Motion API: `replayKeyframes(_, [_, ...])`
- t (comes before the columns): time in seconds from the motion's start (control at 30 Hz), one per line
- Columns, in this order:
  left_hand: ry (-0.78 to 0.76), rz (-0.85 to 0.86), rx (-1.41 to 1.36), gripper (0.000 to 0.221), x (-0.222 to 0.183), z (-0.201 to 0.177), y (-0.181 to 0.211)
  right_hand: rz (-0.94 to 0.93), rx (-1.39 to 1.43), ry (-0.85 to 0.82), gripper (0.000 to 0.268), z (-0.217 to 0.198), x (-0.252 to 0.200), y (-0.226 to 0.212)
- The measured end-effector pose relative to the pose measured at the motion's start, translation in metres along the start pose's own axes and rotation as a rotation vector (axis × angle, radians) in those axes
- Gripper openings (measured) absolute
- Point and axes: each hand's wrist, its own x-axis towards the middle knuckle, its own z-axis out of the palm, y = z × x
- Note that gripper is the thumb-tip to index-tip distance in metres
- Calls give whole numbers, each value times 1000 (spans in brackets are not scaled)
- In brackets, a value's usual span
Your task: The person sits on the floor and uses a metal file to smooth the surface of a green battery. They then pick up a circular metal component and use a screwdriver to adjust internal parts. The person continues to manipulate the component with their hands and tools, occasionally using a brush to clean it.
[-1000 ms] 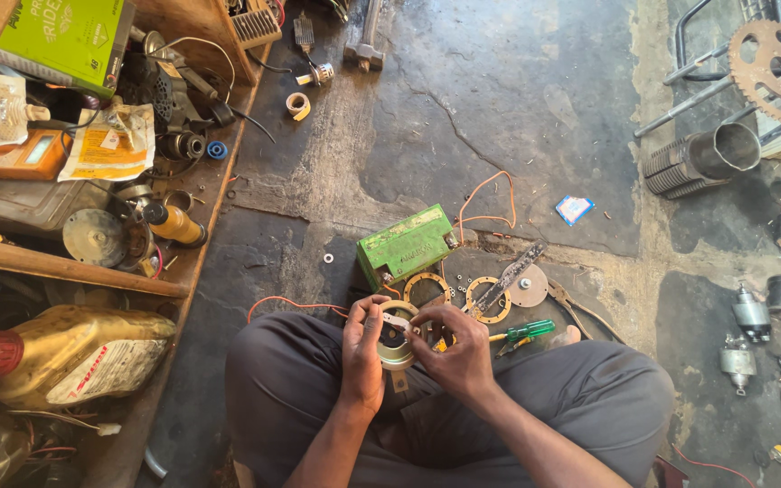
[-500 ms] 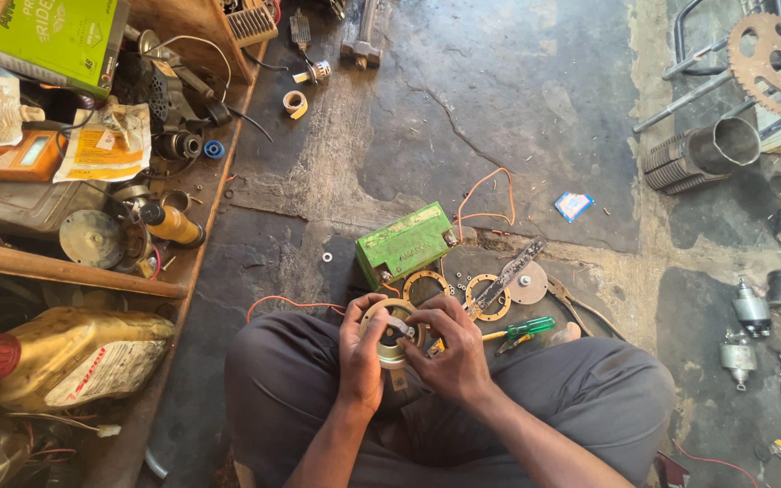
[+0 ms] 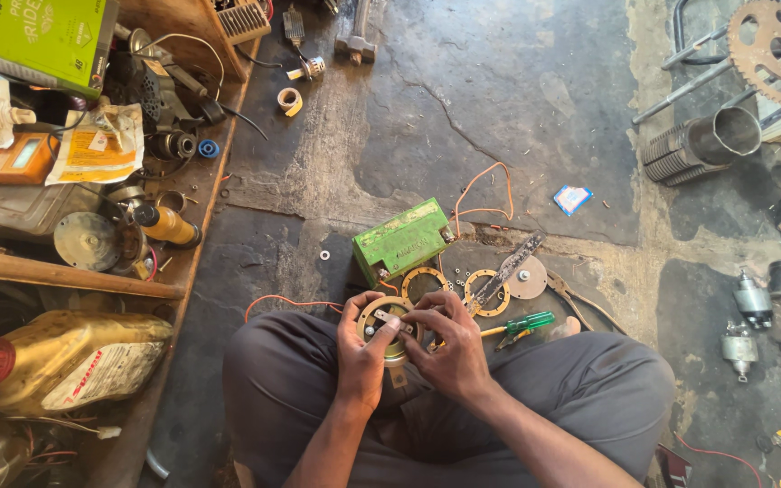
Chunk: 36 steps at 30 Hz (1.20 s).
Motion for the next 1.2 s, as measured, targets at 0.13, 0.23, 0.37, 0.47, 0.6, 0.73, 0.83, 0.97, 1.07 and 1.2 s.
replayKeyframes(0.13, [0, 20, 0, 41, 1, -2, -2, -31, 9, 20, 28, 1, 0, 1])
replayKeyframes(0.23, [7, 10, -23, 40, 1, -2, -4, -13, 32, 15, 28, 1, 0, -1])
replayKeyframes(0.37, [6, 2, -79, 40, 2, -3, -4, 41, 101, -17, 24, -7, 4, 0])
replayKeyframes(0.47, [21, 8, -125, 40, 4, -5, -2, 107, 212, -61, 22, -18, 11, 5])
replayKeyframes(0.6, [30, 8, -153, 40, 3, -7, 0, 147, 310, -159, 26, -29, 16, 11])
replayKeyframes(0.73, [4, 31, -144, 42, 0, -6, 3, 233, 181, -270, 30, -37, 29, 18])
replayKeyframes(0.83, [-7, 44, -125, 44, -1, -5, 5, 288, -130, -326, 32, -49, 40, 30])
replayKeyframes(0.97, [-10, 49, -109, 43, -3, -5, 10, 373, -360, -312, 30, -55, 43, 47])
replayKeyframes(1.07, [-7, 53, -130, 42, -5, -6, 13, 343, -375, -330, 25, -44, 41, 63])
replayKeyframes(1.2, [4, 55, -152, 40, -8, -9, 19, 344, -547, -455, 24, -16, 34, 84])
